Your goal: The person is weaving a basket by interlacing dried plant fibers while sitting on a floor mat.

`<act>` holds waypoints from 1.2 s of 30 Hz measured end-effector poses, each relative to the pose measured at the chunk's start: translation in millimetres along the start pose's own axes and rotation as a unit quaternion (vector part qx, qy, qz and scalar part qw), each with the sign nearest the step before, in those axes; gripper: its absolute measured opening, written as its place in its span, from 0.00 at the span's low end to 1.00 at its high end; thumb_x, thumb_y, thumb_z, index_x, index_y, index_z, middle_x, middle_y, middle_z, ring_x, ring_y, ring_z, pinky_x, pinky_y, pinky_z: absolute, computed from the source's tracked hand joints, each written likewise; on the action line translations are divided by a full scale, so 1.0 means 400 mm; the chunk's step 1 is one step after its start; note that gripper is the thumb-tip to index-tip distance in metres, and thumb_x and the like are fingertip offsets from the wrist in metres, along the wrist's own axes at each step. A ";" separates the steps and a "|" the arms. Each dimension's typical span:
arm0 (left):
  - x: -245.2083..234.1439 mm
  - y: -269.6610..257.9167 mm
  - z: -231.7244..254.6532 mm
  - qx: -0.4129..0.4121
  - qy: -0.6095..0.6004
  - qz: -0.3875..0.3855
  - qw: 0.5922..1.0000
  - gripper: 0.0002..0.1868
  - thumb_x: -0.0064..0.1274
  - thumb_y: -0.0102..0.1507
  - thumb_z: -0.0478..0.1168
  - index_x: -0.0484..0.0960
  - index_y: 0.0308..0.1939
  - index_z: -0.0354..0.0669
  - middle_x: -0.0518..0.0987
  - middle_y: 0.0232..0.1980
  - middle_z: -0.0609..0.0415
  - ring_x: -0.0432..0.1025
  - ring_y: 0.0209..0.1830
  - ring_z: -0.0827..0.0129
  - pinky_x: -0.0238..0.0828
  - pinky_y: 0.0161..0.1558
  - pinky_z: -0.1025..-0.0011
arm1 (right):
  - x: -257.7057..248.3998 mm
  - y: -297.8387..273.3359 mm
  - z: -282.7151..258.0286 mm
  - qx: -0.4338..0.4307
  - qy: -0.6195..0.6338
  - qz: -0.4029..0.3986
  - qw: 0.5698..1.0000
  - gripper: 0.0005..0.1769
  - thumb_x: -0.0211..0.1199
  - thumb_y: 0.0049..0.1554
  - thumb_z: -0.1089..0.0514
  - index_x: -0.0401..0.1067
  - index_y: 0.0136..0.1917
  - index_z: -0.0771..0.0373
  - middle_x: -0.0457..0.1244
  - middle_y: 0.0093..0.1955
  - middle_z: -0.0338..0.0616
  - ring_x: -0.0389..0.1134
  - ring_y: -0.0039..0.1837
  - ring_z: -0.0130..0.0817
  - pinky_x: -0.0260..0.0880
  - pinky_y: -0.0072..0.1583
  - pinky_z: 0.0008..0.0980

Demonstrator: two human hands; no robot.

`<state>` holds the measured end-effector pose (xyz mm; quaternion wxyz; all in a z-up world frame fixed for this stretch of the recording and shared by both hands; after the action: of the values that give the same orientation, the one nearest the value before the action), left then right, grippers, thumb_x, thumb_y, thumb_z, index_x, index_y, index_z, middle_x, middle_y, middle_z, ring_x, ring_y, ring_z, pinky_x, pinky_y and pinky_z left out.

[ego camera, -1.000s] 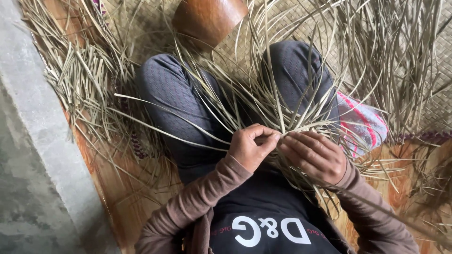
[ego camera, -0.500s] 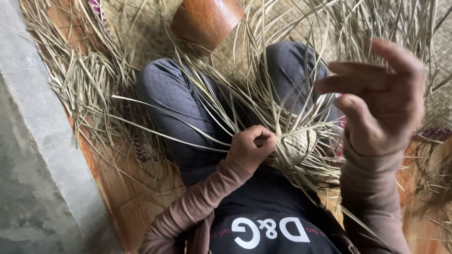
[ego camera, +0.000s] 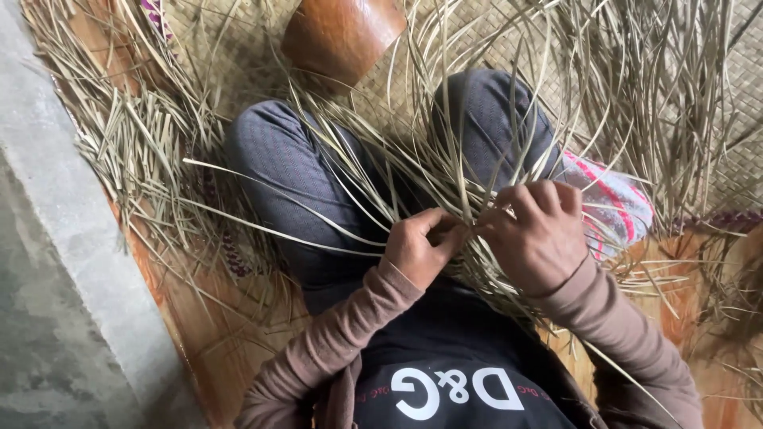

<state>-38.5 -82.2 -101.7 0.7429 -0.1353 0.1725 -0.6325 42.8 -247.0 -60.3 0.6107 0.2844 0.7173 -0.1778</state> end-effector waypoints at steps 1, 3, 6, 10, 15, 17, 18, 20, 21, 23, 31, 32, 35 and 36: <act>0.000 -0.002 0.003 -0.002 -0.005 0.007 1.000 0.02 0.63 0.59 0.39 0.87 0.35 0.48 0.84 0.30 0.52 0.82 0.36 0.64 0.81 0.34 0.69 | -0.003 -0.003 -0.013 -0.003 -0.032 0.019 0.999 0.04 0.65 0.56 0.52 0.74 0.40 0.50 0.62 0.50 0.37 0.61 0.55 0.41 0.58 0.60 0.46; 0.004 -0.001 -0.001 -0.030 -0.026 0.001 0.999 0.01 0.63 0.59 0.39 0.87 0.34 0.47 0.84 0.29 0.53 0.81 0.36 0.69 0.80 0.37 0.69 | -0.008 -0.020 -0.043 -0.004 -0.018 0.030 0.999 0.05 0.65 0.57 0.54 0.73 0.40 0.52 0.61 0.44 0.39 0.62 0.49 0.42 0.59 0.56 0.45; 0.000 0.002 -0.012 -0.087 -0.067 -0.018 0.994 0.03 0.62 0.59 0.40 0.87 0.32 0.47 0.83 0.26 0.55 0.78 0.34 0.77 0.78 0.39 0.71 | 0.028 -0.083 -0.072 -0.001 0.003 0.051 0.999 0.08 0.65 0.58 0.57 0.71 0.38 0.56 0.58 0.35 0.39 0.62 0.39 0.41 0.60 0.47 0.41; 0.003 0.011 -0.044 -0.133 -0.097 -0.046 0.985 0.05 0.62 0.59 0.43 0.88 0.32 0.47 0.82 0.25 0.57 0.75 0.32 0.81 0.76 0.38 0.73 | 0.005 -0.087 -0.099 0.000 0.016 0.069 0.997 0.11 0.64 0.59 0.58 0.69 0.34 0.57 0.58 0.32 0.39 0.62 0.34 0.37 0.63 0.41 0.34; -0.017 0.009 -0.026 -0.142 -0.099 -0.079 0.982 0.10 0.62 0.61 0.46 0.89 0.32 0.44 0.83 0.25 0.53 0.71 0.32 0.81 0.74 0.37 0.73 | -0.003 -0.073 -0.110 -0.009 0.035 0.086 0.996 0.11 0.61 0.60 0.59 0.71 0.35 0.60 0.58 0.32 0.42 0.62 0.33 0.40 0.63 0.41 0.35; -0.017 0.010 -0.009 -0.123 -0.097 -0.092 0.983 0.13 0.64 0.61 0.47 0.89 0.32 0.41 0.83 0.25 0.50 0.69 0.31 0.80 0.72 0.37 0.71 | -0.003 -0.074 -0.114 -0.009 0.031 0.091 0.995 0.11 0.60 0.60 0.59 0.72 0.36 0.59 0.58 0.32 0.42 0.62 0.33 0.40 0.63 0.41 0.35; -0.013 0.013 -0.003 -0.104 -0.083 -0.081 0.988 0.12 0.63 0.61 0.45 0.88 0.31 0.41 0.81 0.23 0.53 0.67 0.31 0.81 0.71 0.35 0.72 | -0.008 -0.073 -0.116 -0.005 0.037 0.096 0.995 0.10 0.60 0.61 0.59 0.73 0.37 0.60 0.58 0.32 0.42 0.63 0.34 0.40 0.64 0.41 0.34; -0.001 0.015 0.017 -0.080 -0.067 -0.073 0.992 0.11 0.62 0.62 0.44 0.87 0.29 0.42 0.78 0.21 0.57 0.65 0.31 0.83 0.70 0.34 0.73 | -0.012 -0.077 -0.110 0.002 0.040 0.105 0.994 0.09 0.60 0.61 0.59 0.74 0.39 0.60 0.59 0.33 0.42 0.63 0.34 0.40 0.65 0.42 0.34; 0.006 0.013 0.029 -0.054 -0.069 -0.052 0.995 0.11 0.62 0.62 0.45 0.86 0.29 0.42 0.77 0.19 0.56 0.66 0.29 0.83 0.69 0.32 0.75 | -0.011 -0.086 -0.103 0.006 0.052 0.114 0.992 0.08 0.60 0.61 0.58 0.75 0.40 0.60 0.60 0.34 0.43 0.63 0.35 0.40 0.65 0.42 0.35; 0.022 0.002 0.077 -0.023 -0.071 -0.037 0.997 0.12 0.62 0.63 0.45 0.86 0.29 0.43 0.76 0.18 0.56 0.66 0.26 0.83 0.68 0.31 0.77 | -0.018 -0.097 -0.080 0.015 0.058 0.127 0.990 0.08 0.60 0.61 0.58 0.76 0.41 0.60 0.61 0.35 0.43 0.64 0.35 0.41 0.66 0.42 0.35; 0.102 -0.001 0.009 0.137 -0.116 0.088 0.980 0.11 0.56 0.68 0.36 0.81 0.31 0.36 0.73 0.22 0.53 0.73 0.25 0.72 0.74 0.32 0.73 | 0.042 -0.257 0.122 -0.038 0.050 0.207 0.976 0.10 0.58 0.65 0.62 0.74 0.43 0.67 0.66 0.42 0.55 0.65 0.35 0.48 0.70 0.43 0.41; 0.106 0.002 0.002 0.142 -0.115 0.083 0.980 0.11 0.56 0.68 0.36 0.81 0.31 0.36 0.73 0.22 0.53 0.73 0.25 0.72 0.74 0.32 0.73 | 0.071 -0.308 0.151 -0.035 0.045 0.212 0.976 0.10 0.58 0.65 0.62 0.74 0.43 0.67 0.66 0.42 0.55 0.65 0.35 0.48 0.70 0.43 0.41; 0.111 0.002 -0.011 0.115 -0.103 0.068 0.986 0.12 0.56 0.69 0.38 0.81 0.31 0.37 0.75 0.22 0.53 0.75 0.24 0.72 0.75 0.32 0.73 | 0.124 -0.456 0.211 0.001 0.043 0.144 0.989 0.11 0.56 0.65 0.60 0.71 0.42 0.67 0.65 0.43 0.54 0.67 0.38 0.50 0.71 0.47 0.43; 0.108 0.000 -0.006 0.095 -0.132 0.046 0.986 0.10 0.54 0.68 0.38 0.79 0.33 0.38 0.74 0.25 0.57 0.69 0.25 0.75 0.72 0.31 0.76 | 0.117 -0.498 0.219 0.087 0.019 0.057 0.994 0.05 0.60 0.59 0.58 0.70 0.47 0.61 0.66 0.47 0.44 0.69 0.44 0.40 0.72 0.50 0.38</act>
<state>-33.4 -124.9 -107.6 0.7970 -0.1384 0.0176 -0.5876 -18.0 -445.2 -141.3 0.5787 0.3801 0.6936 -0.1989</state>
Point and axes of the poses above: each hand's wrist, its own y-axis towards the middle knuckle, its own x-axis out of the palm, z = x × y, the point moved 1 cm from there along y, towards the middle knuckle
